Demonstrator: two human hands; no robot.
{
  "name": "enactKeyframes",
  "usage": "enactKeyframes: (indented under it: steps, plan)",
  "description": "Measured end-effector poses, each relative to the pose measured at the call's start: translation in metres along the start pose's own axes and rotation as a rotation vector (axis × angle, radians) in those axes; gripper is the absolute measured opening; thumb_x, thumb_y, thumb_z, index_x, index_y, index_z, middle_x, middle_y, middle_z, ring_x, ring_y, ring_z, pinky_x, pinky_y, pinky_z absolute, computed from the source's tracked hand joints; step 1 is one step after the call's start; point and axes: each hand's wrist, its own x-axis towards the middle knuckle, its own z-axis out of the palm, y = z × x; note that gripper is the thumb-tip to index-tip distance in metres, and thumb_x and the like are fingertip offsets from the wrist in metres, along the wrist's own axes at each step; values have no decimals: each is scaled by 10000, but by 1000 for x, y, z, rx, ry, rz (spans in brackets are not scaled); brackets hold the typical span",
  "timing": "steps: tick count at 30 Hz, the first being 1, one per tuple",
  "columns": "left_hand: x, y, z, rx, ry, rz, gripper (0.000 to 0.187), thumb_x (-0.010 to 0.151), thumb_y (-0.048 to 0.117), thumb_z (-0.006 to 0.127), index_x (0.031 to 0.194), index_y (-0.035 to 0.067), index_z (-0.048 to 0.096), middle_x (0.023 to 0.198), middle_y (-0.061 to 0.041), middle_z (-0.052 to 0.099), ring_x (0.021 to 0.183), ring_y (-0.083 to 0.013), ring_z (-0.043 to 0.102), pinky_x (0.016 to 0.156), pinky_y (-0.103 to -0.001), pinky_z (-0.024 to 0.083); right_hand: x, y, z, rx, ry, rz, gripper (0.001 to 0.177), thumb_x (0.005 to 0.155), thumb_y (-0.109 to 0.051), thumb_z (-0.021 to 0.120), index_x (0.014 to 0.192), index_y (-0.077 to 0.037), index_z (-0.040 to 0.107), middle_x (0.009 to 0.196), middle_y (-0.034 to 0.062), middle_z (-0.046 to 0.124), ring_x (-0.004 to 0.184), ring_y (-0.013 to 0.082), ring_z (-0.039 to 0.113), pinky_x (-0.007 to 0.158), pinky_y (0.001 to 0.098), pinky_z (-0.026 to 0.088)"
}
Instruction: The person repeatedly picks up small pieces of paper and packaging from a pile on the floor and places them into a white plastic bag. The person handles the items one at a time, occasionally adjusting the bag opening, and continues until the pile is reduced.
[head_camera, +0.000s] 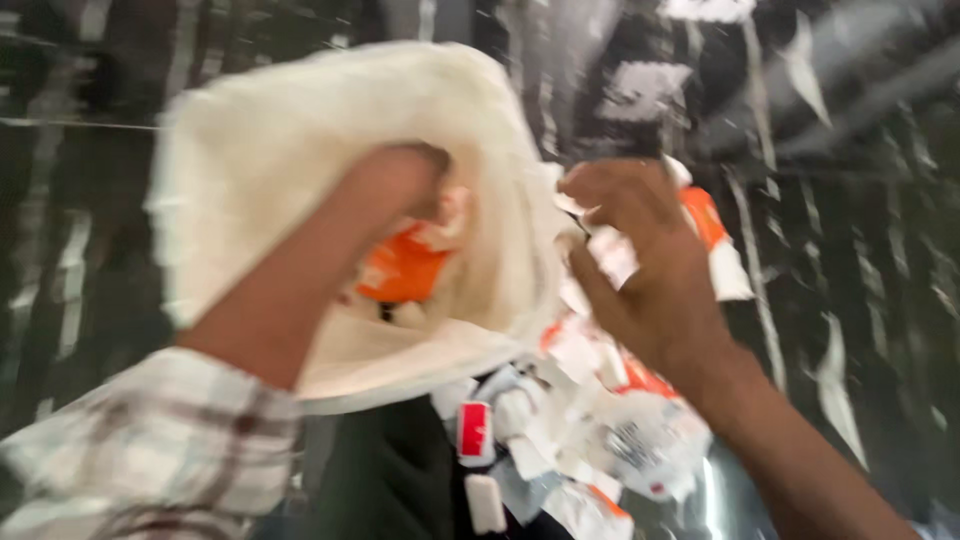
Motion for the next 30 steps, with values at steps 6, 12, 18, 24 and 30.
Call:
enactKeyframes:
  steps: [6, 12, 18, 24, 30]
  plan:
    - [-12, -23, -29, 63, 47, -36, 373, 797, 385, 767, 1014, 82, 779, 988, -146, 755, 903, -314, 715, 835, -437, 575, -101, 140, -71, -151, 136, 489, 111, 1003, 5, 683, 1111, 19, 660, 1165, 113, 717, 828, 168, 620, 707, 284, 515]
    - [12, -19, -6, 144, 29, 19, 417, 843, 498, 771, 984, 106, 781, 908, -102, 759, 829, -254, 724, 787, -383, 592, -273, 253, -109, -422, -75, 1126, 363, 847, -285, 811, 1082, -21, 725, 995, 132, 737, 916, 236, 700, 820, 363, 549]
    - [24, -33, 9, 120, 20, 4, 414, 853, 501, 772, 993, 112, 761, 865, -73, 732, 788, -225, 695, 750, -362, 579, -368, 280, -82, -395, -351, 1308, 617, 650, -329, 918, 1131, -43, 659, 1096, 183, 698, 1014, 333, 684, 857, 431, 552]
    - [22, -34, 5, 115, -60, -50, 441, 867, 528, 746, 1012, 111, 759, 894, -83, 739, 824, -235, 701, 780, -372, 587, -379, 266, -46, -481, -375, 1123, 617, 601, -293, 933, 1052, -9, 622, 1017, 233, 700, 980, 416, 676, 841, 468, 541]
    - [19, -32, 0, 97, -46, -27, 480, 864, 570, 726, 998, 111, 773, 964, -108, 751, 897, -258, 708, 834, -394, 579, -394, 279, -52, -382, -287, 1056, 431, 752, -240, 787, 1116, -33, 686, 1008, 236, 720, 966, 405, 694, 837, 473, 537]
